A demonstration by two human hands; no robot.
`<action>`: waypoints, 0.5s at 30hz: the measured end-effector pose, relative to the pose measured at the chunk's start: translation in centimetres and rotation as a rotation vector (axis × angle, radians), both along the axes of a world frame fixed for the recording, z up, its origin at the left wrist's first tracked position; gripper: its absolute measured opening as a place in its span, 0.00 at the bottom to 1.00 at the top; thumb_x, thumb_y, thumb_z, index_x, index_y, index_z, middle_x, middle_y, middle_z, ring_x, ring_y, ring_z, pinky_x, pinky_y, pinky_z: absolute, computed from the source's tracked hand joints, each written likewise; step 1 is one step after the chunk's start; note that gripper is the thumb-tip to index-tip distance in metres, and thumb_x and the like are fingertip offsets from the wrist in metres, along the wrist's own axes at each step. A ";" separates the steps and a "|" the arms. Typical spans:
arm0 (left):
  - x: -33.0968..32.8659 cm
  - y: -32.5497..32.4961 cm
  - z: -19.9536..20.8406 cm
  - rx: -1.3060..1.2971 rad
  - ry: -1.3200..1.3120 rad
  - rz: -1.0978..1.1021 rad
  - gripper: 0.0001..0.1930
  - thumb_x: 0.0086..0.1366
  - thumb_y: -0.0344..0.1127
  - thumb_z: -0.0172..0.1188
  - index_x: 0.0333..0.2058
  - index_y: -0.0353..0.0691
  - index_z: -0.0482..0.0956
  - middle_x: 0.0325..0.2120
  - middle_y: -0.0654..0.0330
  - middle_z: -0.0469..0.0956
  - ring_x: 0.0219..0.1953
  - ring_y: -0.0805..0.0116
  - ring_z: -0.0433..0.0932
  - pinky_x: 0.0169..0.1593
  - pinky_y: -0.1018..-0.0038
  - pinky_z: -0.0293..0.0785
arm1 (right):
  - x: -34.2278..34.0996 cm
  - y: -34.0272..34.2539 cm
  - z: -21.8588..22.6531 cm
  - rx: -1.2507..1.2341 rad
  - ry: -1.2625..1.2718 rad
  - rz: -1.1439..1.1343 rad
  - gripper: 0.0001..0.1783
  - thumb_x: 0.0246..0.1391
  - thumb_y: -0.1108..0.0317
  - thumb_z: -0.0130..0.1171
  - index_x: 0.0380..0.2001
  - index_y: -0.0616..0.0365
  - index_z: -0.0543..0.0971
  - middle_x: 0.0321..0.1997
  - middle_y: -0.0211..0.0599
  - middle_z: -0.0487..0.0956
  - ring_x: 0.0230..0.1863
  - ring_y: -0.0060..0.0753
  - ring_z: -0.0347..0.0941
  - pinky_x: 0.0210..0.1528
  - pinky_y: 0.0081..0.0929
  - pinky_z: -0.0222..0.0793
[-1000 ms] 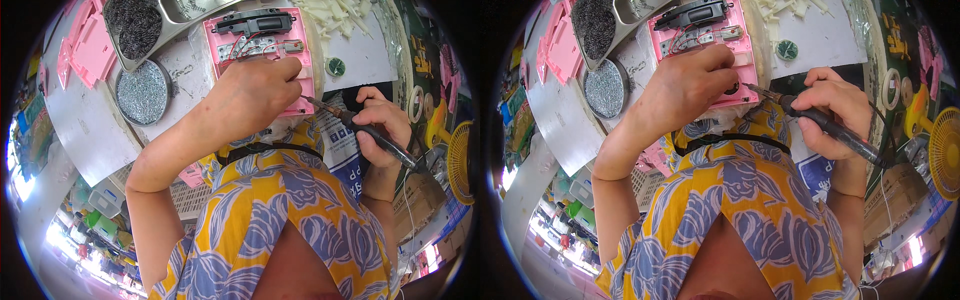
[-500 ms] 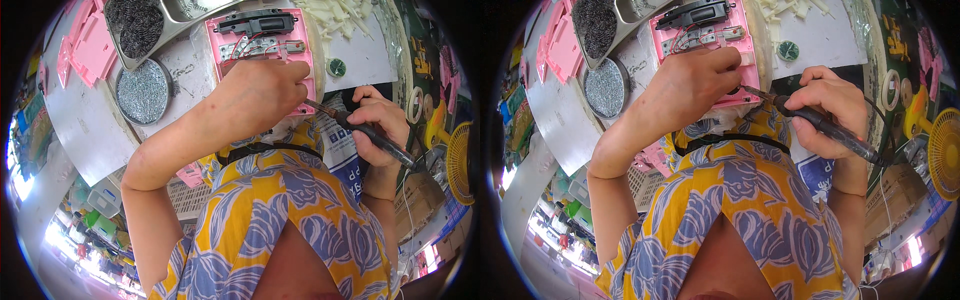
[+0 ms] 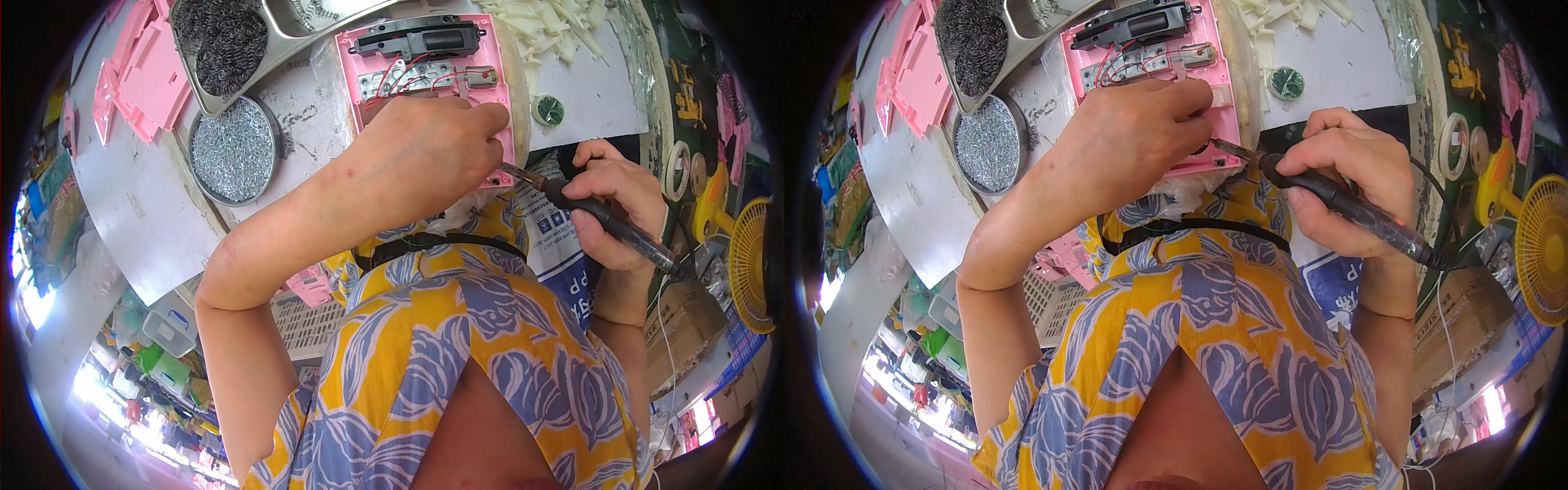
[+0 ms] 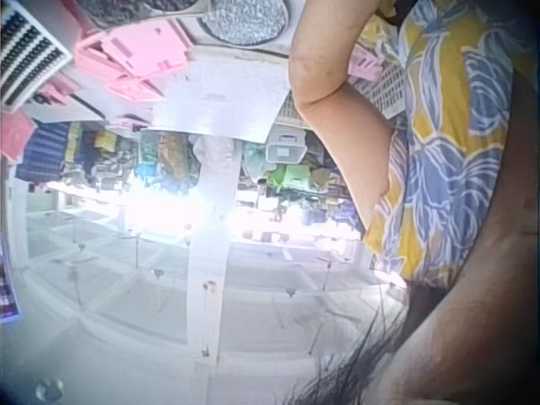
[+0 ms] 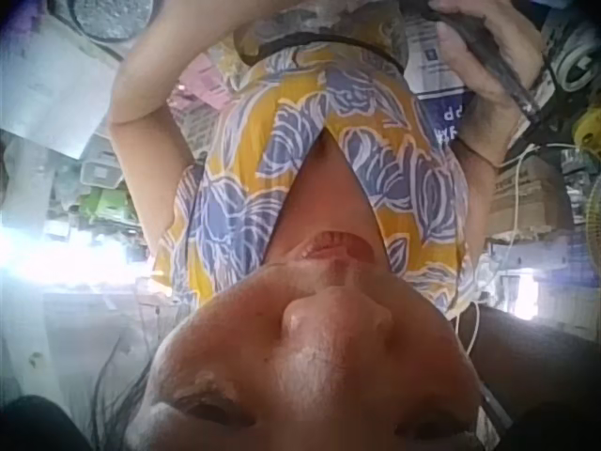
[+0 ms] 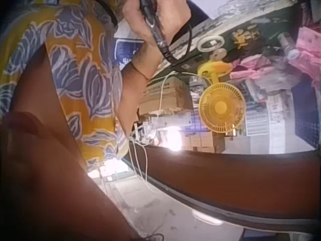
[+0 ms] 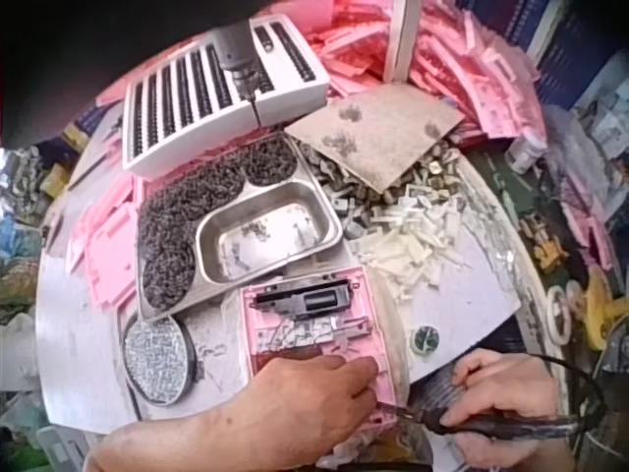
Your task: Assembling a small pink electronic device using components like a motor and circuit board, and using tools like a power screwdriver and soldering iron.
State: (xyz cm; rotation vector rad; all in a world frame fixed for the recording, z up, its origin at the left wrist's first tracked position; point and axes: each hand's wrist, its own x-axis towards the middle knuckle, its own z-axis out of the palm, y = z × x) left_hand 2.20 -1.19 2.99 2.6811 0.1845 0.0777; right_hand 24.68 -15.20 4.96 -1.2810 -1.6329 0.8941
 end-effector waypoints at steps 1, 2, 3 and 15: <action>0.0 0.0 0.1 0.003 0.011 -0.002 0.08 0.53 0.30 0.60 0.34 0.41 0.77 0.35 0.62 0.72 0.38 0.62 0.79 0.37 0.67 0.79 | 0.1 -0.1 0.1 0.009 0.000 -0.002 0.13 0.37 0.72 0.65 0.31 0.63 0.81 0.13 0.28 0.69 0.16 0.30 0.61 0.43 0.37 0.69; 0.0 0.0 0.2 0.006 0.019 -0.004 0.08 0.53 0.30 0.60 0.34 0.41 0.77 0.35 0.62 0.72 0.38 0.62 0.79 0.37 0.67 0.79 | 0.2 -0.2 0.2 0.019 -0.002 -0.004 0.13 0.37 0.71 0.65 0.31 0.63 0.81 0.13 0.28 0.69 0.16 0.30 0.61 0.43 0.37 0.69; 0.0 0.1 0.1 0.008 -0.023 -0.001 0.06 0.52 0.30 0.61 0.31 0.41 0.79 0.34 0.62 0.73 0.37 0.62 0.80 0.36 0.68 0.80 | 0.6 -0.4 0.4 0.024 0.023 -0.019 0.14 0.37 0.71 0.65 0.31 0.64 0.81 0.13 0.28 0.69 0.16 0.29 0.61 0.43 0.38 0.69; 0.1 0.4 0.3 -0.013 -0.074 -0.044 0.04 0.52 0.31 0.58 0.28 0.39 0.78 0.34 0.58 0.74 0.33 0.58 0.79 0.34 0.63 0.77 | 17.6 -9.1 3.0 0.196 0.243 -1.057 0.10 0.59 0.74 0.59 0.44 0.66 0.80 0.37 0.33 0.80 0.37 0.21 0.75 0.39 0.15 0.69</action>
